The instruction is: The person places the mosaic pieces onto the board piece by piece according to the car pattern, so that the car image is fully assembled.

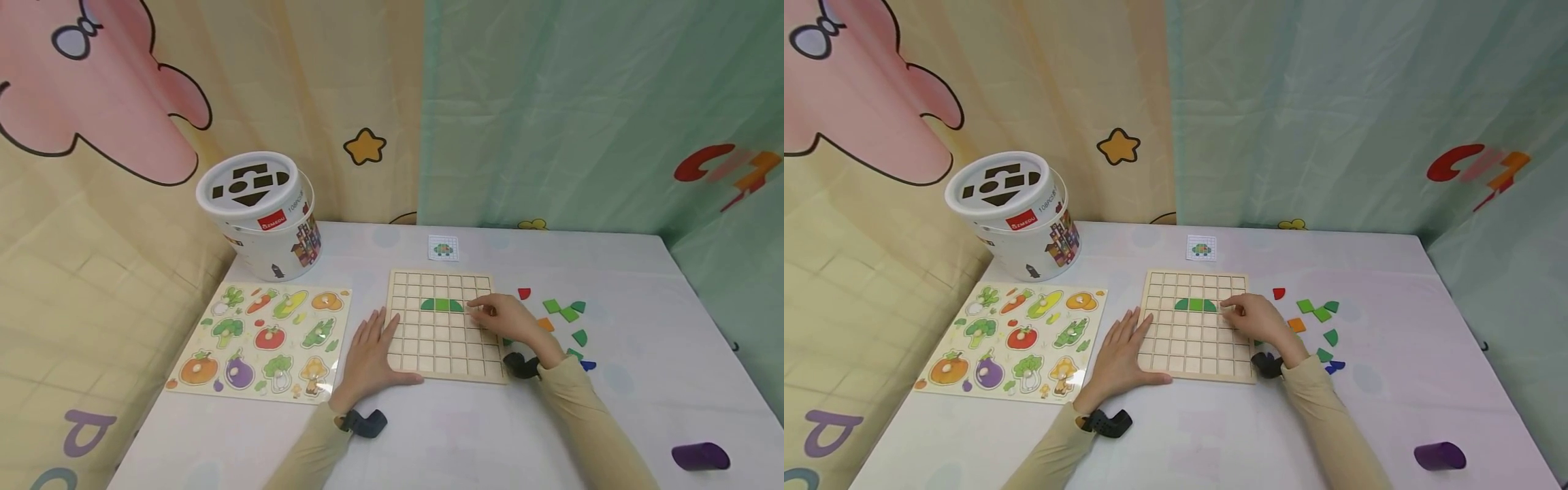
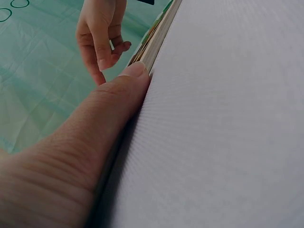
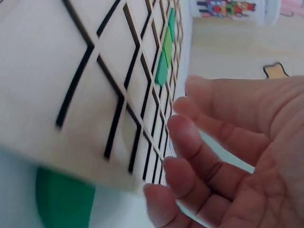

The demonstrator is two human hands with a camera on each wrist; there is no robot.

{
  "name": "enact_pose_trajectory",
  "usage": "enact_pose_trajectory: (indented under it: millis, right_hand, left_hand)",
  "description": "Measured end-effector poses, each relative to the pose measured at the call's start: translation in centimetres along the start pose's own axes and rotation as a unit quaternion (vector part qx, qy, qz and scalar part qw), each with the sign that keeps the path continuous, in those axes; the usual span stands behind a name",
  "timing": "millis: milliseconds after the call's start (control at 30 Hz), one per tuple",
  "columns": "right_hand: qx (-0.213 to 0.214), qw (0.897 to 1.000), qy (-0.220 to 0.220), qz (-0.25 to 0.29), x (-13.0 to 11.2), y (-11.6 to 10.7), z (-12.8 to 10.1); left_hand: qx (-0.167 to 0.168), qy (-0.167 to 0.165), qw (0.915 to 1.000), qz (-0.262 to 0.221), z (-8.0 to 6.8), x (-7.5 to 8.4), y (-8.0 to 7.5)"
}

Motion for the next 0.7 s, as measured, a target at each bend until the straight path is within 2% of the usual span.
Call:
enact_pose_trajectory:
  millis: [200,333,467,600,700]
  right_hand:
    - [0.096,0.995,0.015,-0.017,0.8,-3.0,-3.0]
    - [0.125,0.991,0.050,-0.020,2.3,-4.9,-5.1]
    - [0.155,0.982,0.101,-0.035,4.9,-6.0,-7.2]
    - [0.189,0.974,0.108,-0.066,8.6,-6.3,-9.0]
    - [0.197,0.971,0.107,-0.083,11.6,-6.0,-9.9]
  left_hand:
    - [-0.003,-0.001,1.0000,0.000,0.0,0.0,0.1]
    - [0.000,-0.001,1.0000,-0.005,0.0,0.0,-0.1]
    - [-0.005,-0.004,1.0000,-0.001,0.0,0.0,-0.1]
    - [-0.008,-0.006,0.9999,-0.002,0.0,0.1,-0.1]
    - [-0.010,-0.007,0.9999,-0.005,0.0,0.1,-0.1]
Point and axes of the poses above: each hand's wrist, its own z-axis towards the middle knuckle, its own y-axis out of the palm, x = y × z, the point moved 5 cm from there along z, towards the middle knuckle, and after that the axes turned 14 degrees about -y, right-handed, at the moved point
